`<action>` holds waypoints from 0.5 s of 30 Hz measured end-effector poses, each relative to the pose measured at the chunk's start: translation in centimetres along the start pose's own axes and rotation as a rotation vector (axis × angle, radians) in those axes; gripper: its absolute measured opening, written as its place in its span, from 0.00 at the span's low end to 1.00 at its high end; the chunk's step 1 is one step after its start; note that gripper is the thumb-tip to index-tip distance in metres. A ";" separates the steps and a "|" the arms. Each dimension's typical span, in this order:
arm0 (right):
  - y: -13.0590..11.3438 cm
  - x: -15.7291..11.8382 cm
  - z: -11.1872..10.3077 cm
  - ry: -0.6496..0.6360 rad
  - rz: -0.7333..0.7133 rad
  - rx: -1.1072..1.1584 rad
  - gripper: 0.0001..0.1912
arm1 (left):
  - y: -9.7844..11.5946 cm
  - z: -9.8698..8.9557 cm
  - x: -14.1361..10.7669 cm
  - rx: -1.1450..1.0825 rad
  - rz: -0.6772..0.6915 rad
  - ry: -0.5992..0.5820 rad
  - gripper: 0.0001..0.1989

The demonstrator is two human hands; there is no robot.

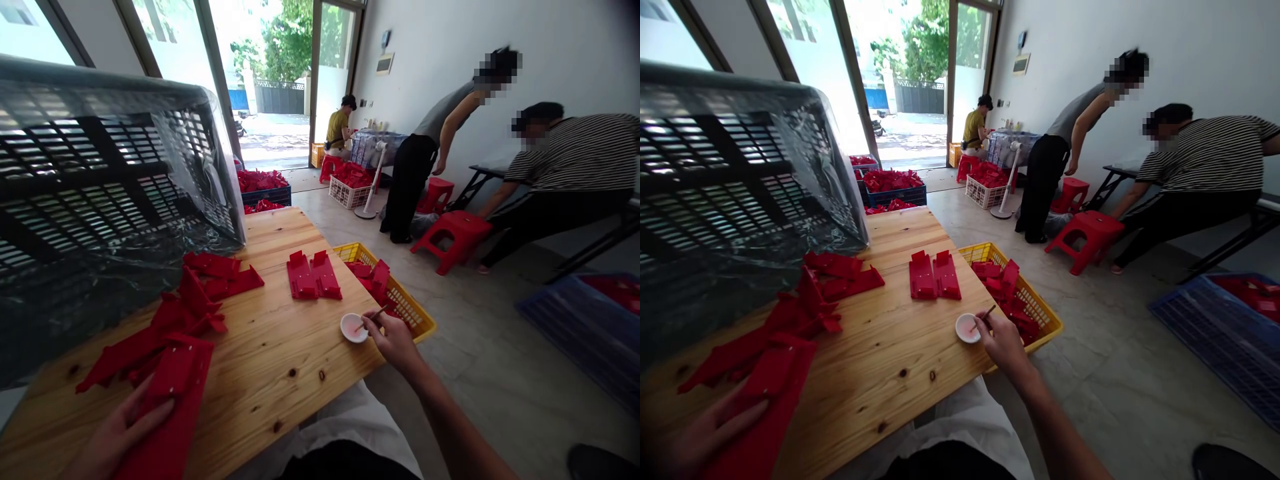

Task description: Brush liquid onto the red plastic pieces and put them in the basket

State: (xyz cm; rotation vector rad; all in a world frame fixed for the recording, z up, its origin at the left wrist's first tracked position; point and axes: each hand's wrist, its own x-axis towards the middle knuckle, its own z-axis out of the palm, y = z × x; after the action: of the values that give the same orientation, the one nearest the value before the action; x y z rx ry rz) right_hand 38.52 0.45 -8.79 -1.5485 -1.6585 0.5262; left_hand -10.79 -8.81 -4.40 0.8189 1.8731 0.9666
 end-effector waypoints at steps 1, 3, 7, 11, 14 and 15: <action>0.0 0.0 -0.1 0.004 0.004 0.006 0.17 | 0.6 1.2 -0.6 -0.132 -0.043 -0.034 0.36; -0.1 0.0 -0.3 0.021 0.020 0.018 0.18 | 2.2 4.0 -2.0 -0.411 -0.119 -0.153 0.35; 0.2 0.1 -0.8 0.038 0.068 0.027 0.20 | 5.9 9.1 -3.5 -0.712 -0.173 -0.403 0.45; 0.4 0.1 -1.1 0.009 0.092 0.042 0.21 | 7.4 12.5 -3.5 -0.815 -0.286 -0.607 0.31; 0.1 -0.1 -1.3 0.007 0.099 0.070 0.22 | 7.3 13.8 -3.4 -0.808 -0.311 -0.640 0.32; 0.0 -0.2 -1.4 0.007 0.100 0.078 0.23 | 7.3 14.0 -3.4 -0.811 -0.308 -0.631 0.32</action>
State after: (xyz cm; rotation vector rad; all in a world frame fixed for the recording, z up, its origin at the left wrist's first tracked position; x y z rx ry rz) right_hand 39.63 -0.03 -7.99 -1.5806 -1.5429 0.6296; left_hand 4.35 -3.86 -1.56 0.2668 0.8978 0.9976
